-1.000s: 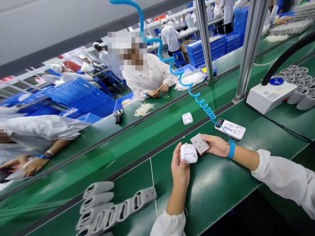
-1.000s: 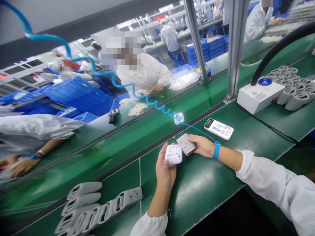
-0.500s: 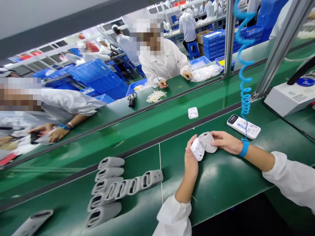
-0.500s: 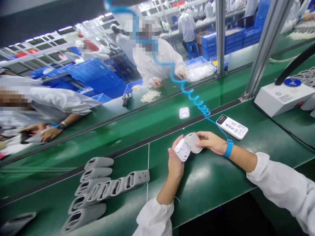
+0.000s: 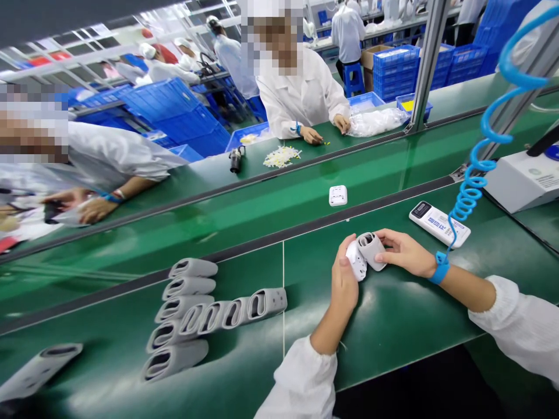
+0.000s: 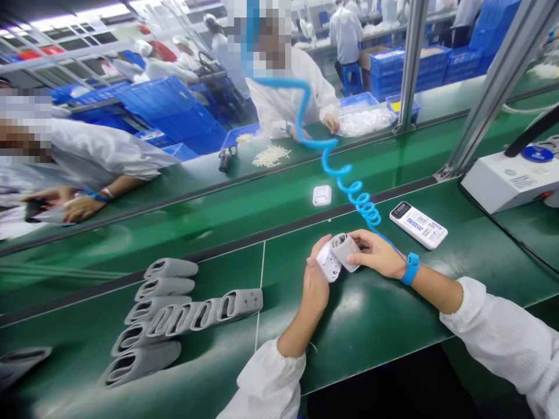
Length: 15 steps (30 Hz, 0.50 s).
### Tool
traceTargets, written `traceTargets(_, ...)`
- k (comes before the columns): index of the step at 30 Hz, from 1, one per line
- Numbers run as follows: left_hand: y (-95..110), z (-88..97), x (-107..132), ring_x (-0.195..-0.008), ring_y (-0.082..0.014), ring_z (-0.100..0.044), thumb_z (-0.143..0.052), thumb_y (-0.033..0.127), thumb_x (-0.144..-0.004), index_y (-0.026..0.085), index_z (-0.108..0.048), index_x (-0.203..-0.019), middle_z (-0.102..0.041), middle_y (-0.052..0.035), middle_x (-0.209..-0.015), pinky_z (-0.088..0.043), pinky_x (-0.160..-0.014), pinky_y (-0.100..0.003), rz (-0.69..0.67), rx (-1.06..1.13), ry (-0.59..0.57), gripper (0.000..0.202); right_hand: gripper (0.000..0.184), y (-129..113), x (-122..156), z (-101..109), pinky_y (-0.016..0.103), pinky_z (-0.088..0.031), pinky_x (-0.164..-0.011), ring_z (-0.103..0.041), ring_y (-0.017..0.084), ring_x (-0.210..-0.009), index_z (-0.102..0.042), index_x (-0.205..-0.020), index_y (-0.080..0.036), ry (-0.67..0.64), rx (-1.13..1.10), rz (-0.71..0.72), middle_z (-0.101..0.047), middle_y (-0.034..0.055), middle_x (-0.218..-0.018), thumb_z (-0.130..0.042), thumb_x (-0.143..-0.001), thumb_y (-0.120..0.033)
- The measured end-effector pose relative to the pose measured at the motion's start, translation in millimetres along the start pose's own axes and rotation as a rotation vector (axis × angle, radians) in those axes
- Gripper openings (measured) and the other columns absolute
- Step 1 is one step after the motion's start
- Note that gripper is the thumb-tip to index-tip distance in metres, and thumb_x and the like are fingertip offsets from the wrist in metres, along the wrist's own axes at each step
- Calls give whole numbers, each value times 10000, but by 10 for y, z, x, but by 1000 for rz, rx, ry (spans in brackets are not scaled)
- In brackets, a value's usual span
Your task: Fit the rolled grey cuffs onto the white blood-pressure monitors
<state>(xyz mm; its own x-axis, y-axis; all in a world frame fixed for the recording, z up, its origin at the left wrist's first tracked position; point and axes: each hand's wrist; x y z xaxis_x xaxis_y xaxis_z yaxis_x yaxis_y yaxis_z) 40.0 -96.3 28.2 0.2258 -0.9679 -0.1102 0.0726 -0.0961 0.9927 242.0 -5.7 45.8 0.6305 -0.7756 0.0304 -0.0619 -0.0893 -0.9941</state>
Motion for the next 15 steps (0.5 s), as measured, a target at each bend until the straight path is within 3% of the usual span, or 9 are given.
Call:
traceTargets(6, -24, -18, 52, -1443, -370, -646, -292, 916, -1060, 223, -647, -1561, -685, -187, -1554, -452, -1278, -539, -48, -53, 36, 926, 605, -4, 49, -82, 482, -644, -1104, -762, 307, -1258, -704, -1368, -200, 34, 3, -10, -767, 126, -1348, -963, -858, -394)
traceTargets(15, -14, -47, 90, -1431, -374, -655, -297, 877, -1086, 207, -632, -1580, -681, -200, -1552, -472, -1261, -554, -89, -149, 82, 897, 504, 97, 89, -266, 427, -658, -991, -746, 277, -1175, -706, -1284, -205, 134, 81, 95, -739, 96, -1274, -936, -891, -421)
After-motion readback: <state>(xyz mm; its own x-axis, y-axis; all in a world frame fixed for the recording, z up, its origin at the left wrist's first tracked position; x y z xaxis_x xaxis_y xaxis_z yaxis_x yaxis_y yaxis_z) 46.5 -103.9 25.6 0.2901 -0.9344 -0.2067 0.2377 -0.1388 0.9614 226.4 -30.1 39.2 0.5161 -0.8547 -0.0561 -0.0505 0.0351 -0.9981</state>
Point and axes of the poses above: each hand's wrist, its own x-axis away from the middle knuckle, its own z-axis out of the back of the hand, y = z × x
